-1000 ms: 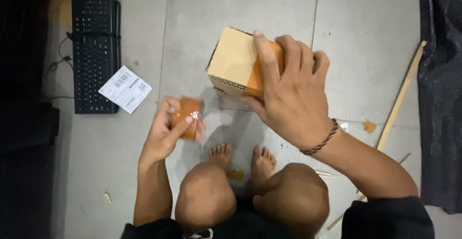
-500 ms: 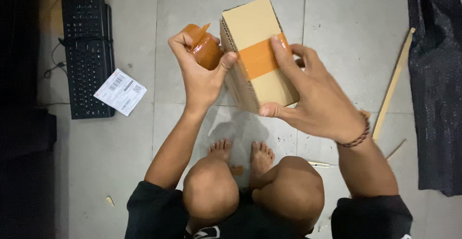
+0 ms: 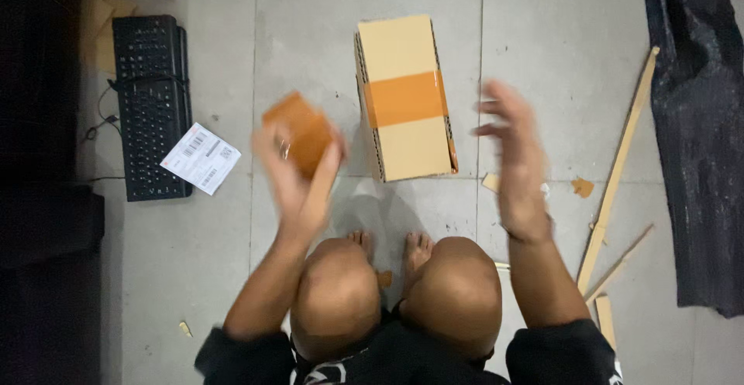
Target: The person sits on the floor and seals a cardboard box with brown packing tape, pressing tape strips over the seams and cutting the tape with scissors. They rotate the box to tape different sides, then open a larger shipping box and lift out a cardboard panel.
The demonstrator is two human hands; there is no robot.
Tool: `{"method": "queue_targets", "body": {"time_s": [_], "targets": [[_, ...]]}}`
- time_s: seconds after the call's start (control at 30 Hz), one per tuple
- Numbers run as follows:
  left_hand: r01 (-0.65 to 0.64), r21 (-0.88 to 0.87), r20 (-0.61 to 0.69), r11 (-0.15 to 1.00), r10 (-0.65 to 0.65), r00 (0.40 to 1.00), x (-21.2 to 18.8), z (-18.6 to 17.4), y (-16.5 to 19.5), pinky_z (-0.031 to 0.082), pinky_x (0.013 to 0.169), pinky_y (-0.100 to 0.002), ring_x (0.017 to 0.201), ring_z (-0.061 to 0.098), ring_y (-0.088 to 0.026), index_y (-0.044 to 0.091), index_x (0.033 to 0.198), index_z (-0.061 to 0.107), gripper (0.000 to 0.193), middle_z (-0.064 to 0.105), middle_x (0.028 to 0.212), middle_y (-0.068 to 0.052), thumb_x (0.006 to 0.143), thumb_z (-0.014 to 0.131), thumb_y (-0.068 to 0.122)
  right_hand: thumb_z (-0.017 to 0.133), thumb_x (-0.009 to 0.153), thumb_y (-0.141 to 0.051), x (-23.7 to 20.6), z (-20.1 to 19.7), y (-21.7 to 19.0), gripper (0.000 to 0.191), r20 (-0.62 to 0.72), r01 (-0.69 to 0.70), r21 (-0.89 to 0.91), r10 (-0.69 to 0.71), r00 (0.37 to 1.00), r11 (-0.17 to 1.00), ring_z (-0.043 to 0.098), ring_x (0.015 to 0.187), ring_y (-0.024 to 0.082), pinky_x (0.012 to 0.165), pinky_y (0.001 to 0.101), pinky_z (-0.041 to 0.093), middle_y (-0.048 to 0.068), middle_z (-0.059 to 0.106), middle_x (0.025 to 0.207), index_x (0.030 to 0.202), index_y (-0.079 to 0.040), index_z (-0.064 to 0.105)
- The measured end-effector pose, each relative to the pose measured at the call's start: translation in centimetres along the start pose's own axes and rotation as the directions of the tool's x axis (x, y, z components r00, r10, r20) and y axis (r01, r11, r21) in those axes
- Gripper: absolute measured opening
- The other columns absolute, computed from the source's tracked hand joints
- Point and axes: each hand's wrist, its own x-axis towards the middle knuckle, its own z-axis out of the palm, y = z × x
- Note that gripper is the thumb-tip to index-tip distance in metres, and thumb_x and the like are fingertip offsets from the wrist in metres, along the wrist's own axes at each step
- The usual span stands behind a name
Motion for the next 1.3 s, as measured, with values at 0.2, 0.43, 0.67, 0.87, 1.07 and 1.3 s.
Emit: {"method": "queue_targets", "body": {"time_s": [0.2, 0.43, 0.67, 0.87, 1.07, 1.3], "targets": [[-0.167, 0.286, 0.663, 0.944, -0.069, 0.745, -5.1, -0.6, 9.2, 0.047, 0.090, -0.042, 0.093, 0.062, -0.024, 0.009, 0.115, 0.037, 0.033, 0.066, 0.104, -0.012, 0.101, 0.067, 0.014, 0.087, 0.069, -0.050, 0.8, -0.7, -9.0, 0.069, 0.379, 0.290, -0.093, -0.235, 0.895, 0.953, 0.062, 0.114, 0.021, 0.099, 0.0383, 0.050, 0.009, 0.063, 0.122, 0.121, -0.010, 0.067], [0.158, -0.116, 0.650, 0.981, -0.045, 0.758, -4.8, 2.9, 10.6, 0.050, 0.104, -0.040, 0.117, 0.065, -0.036, -0.009, 0.138, 0.031, 0.049, 0.064, 0.126, -0.030, 0.096, 0.056, -0.002, 0.074, 0.075, -0.016, 10.6, 0.3, -8.9, 0.015, 0.404, 0.255, -0.077, -0.204, 0.892, 0.964, 0.070, 0.085, 0.014, 0.092, 0.0325, 0.046, 0.003, 0.077, 0.089, 0.089, -0.011, 0.072], [0.189, -0.269, 0.648, 0.944, 0.032, 0.761, -5.3, 3.9, 8.5, 0.058, 0.114, -0.034, 0.127, 0.069, -0.024, 0.003, 0.150, 0.035, 0.037, 0.062, 0.145, -0.019, 0.117, 0.052, 0.006, 0.084, 0.093, -0.021, 22.6, 2.7, -0.4, 0.020, 0.451, -0.059, -0.201, 0.146, 0.880, 0.978, 0.071, 0.077, 0.012, 0.074, 0.0253, 0.059, 0.006, 0.077, 0.087, 0.099, -0.002, 0.079], [0.102, -0.191, 0.613, 0.976, 0.038, 0.789, -4.9, 3.6, 7.9, 0.062, 0.107, -0.034, 0.120, 0.073, -0.026, 0.002, 0.132, 0.050, 0.019, 0.066, 0.138, -0.020, 0.115, 0.054, 0.007, 0.082, 0.093, -0.021, 22.8, 3.5, 0.7, 0.020, 0.441, -0.186, -0.228, 0.271, 0.856, 0.956, 0.073, 0.076, 0.010, 0.070, 0.0235, 0.058, 0.006, 0.077, 0.086, 0.096, -0.002, 0.078], [0.096, -0.187, 0.600, 0.978, 0.037, 0.799, -5.1, 3.6, 6.7, 0.064, 0.102, -0.034, 0.119, 0.075, -0.029, 0.001, 0.124, 0.052, 0.014, 0.069, 0.134, -0.021, 0.111, 0.057, 0.000, 0.083, 0.089, -0.022, 22.7, 4.0, 1.9, 0.019, 0.380, -0.195, -0.317, 0.313, 0.870, 0.928, 0.073, 0.070, 0.010, 0.067, 0.0237, 0.060, 0.005, 0.077, 0.081, 0.093, -0.005, 0.079], [-0.049, -0.168, 0.586, 0.984, 0.140, 0.798, -5.8, 3.6, 4.8, 0.062, 0.103, -0.037, 0.116, 0.075, -0.033, 0.001, 0.110, 0.054, 0.015, 0.071, 0.125, -0.020, 0.101, 0.062, -0.008, 0.084, 0.080, -0.033, 23.2, 4.4, 3.2, 0.030, 0.480, -0.362, -0.358, 0.502, 0.719, 0.861, 0.065, 0.064, 0.015, 0.060, 0.0276, 0.051, 0.009, 0.074, 0.073, 0.088, -0.004, 0.082]]}}
